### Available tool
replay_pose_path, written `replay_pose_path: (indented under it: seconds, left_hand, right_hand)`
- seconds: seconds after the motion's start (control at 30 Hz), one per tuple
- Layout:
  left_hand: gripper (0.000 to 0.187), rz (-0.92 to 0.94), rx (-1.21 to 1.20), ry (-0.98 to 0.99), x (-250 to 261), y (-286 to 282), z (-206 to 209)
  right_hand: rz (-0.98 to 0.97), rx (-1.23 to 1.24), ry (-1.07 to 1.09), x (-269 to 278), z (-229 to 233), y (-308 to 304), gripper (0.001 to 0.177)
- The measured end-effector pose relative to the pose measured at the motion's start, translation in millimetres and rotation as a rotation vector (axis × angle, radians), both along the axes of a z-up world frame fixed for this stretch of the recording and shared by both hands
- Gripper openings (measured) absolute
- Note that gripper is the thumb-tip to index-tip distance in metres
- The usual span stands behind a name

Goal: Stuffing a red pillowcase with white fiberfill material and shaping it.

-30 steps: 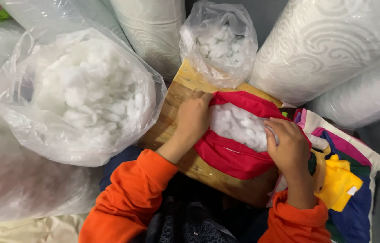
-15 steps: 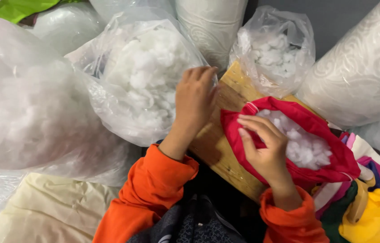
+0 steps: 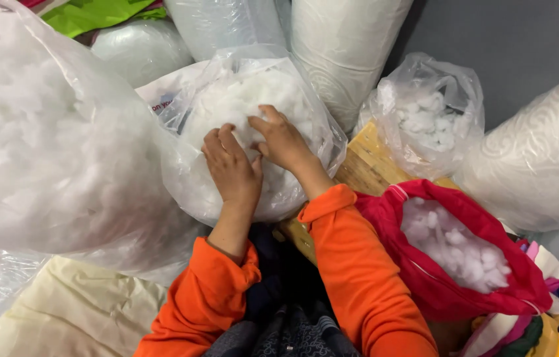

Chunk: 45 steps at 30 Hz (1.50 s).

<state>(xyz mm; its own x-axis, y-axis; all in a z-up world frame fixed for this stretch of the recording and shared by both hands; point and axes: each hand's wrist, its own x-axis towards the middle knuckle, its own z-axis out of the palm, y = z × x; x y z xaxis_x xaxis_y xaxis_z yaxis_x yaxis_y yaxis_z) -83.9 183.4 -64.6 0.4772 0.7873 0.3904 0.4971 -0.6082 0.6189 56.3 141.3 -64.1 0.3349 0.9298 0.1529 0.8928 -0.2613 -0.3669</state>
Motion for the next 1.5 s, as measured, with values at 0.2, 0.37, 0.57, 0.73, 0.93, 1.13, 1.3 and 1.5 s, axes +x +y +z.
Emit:
replay_pose_path:
  seconds: [0.2, 0.37, 0.57, 0.73, 0.93, 1.13, 1.3, 1.5]
  left_hand:
    - [0.122, -0.201, -0.113, 0.162, 3, -7, 16]
    - [0.069, -0.291, 0.036, -0.092, 26, -12, -18]
    - [0.048, -0.382, 0.189, -0.49, 14, -42, 26]
    - [0.038, -0.618, 0.233, -0.565, 12, -78, 82]
    - [0.043, -1.33, 0.051, -0.616, 49, -158, 131]
    - [0.025, -1.573, -0.588, -0.723, 89, -232, 101]
    - [0.017, -1.372, -1.186, -0.714, 122, -273, 56]
    - [0.038, -1.23, -1.147, -0.752, 141, -315, 20]
  right_hand:
    - [0.022, 0.305, 0.255, 6, -8, -26, 0.014]
    - [0.048, 0.359, 0.195, -5, 11, -56, 0.01]
    - [0.128, 0.413, -0.003, -24, 79, -106, 0.013]
    - [0.108, 0.389, -0.169, -36, 134, -175, 0.007]
    - [-0.12, 0.334, -0.253, -59, 188, -306, 0.016]
    - [-0.348, 0.357, -0.269, -64, 173, -397, 0.014]
    - [-0.393, 0.399, -0.374, -48, 118, -421, 0.013]
    - [-0.508, 0.353, -0.472, -35, 76, -417, 0.013]
